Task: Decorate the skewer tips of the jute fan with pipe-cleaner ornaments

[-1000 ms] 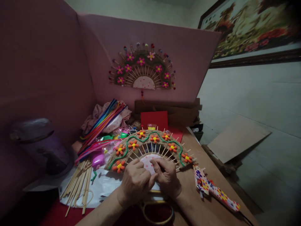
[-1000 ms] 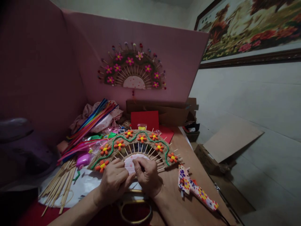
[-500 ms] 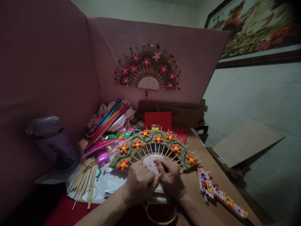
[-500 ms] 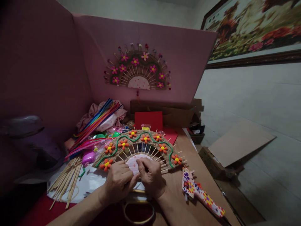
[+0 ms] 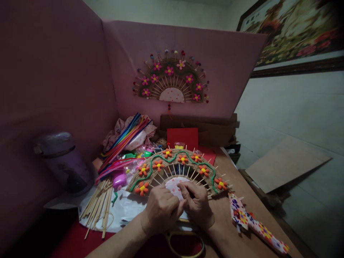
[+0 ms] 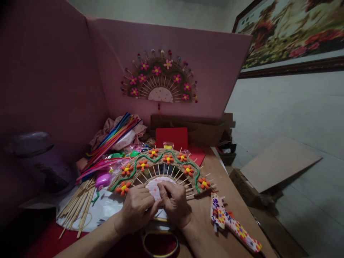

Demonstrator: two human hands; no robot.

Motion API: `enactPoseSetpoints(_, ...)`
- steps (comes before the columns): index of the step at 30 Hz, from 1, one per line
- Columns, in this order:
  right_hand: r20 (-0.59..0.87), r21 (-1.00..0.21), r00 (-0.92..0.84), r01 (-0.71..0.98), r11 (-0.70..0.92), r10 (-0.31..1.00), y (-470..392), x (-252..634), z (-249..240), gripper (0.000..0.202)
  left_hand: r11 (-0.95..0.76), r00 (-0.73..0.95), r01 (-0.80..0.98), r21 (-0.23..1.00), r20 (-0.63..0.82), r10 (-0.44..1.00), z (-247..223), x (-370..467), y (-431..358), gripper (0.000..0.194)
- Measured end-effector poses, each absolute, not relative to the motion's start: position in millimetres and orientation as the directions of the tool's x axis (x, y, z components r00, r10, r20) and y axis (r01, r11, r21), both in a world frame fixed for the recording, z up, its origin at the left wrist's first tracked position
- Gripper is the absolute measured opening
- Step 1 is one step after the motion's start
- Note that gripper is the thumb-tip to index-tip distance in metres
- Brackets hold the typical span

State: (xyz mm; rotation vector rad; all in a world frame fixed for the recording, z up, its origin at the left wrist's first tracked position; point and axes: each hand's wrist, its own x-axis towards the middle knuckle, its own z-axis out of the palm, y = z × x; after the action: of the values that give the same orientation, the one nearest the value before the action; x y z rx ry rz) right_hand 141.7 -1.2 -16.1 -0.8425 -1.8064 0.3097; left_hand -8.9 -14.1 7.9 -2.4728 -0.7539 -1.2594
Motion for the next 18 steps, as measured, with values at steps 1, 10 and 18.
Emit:
enactPoseSetpoints(1, 0.716, -0.572, -0.182, 0.4, 0.716, 0.674, -1.3, 141.8, -16.1, 0.012, -0.829, 0.485, 0.56, 0.001, 0.81, 0.329, 7.5, -8.9, -13.9, 0.031)
enactPoseSetpoints(10, 0.718, -0.567, -0.181, 0.407, 0.716, 0.672, -2.1, 140.8, -14.0, 0.015, -0.826, 0.466, 0.564, 0.017, 0.818, 0.335, 6.5, -8.1, -13.2, 0.032)
enactPoseSetpoints(18, 0.719, -0.565, -0.183, 0.408, 0.717, 0.671, -1.5, 141.5, -15.6, 0.014, -0.821, 0.452, 0.57, 0.03, 0.823, 0.344, 5.5, -7.7, -13.1, 0.032)
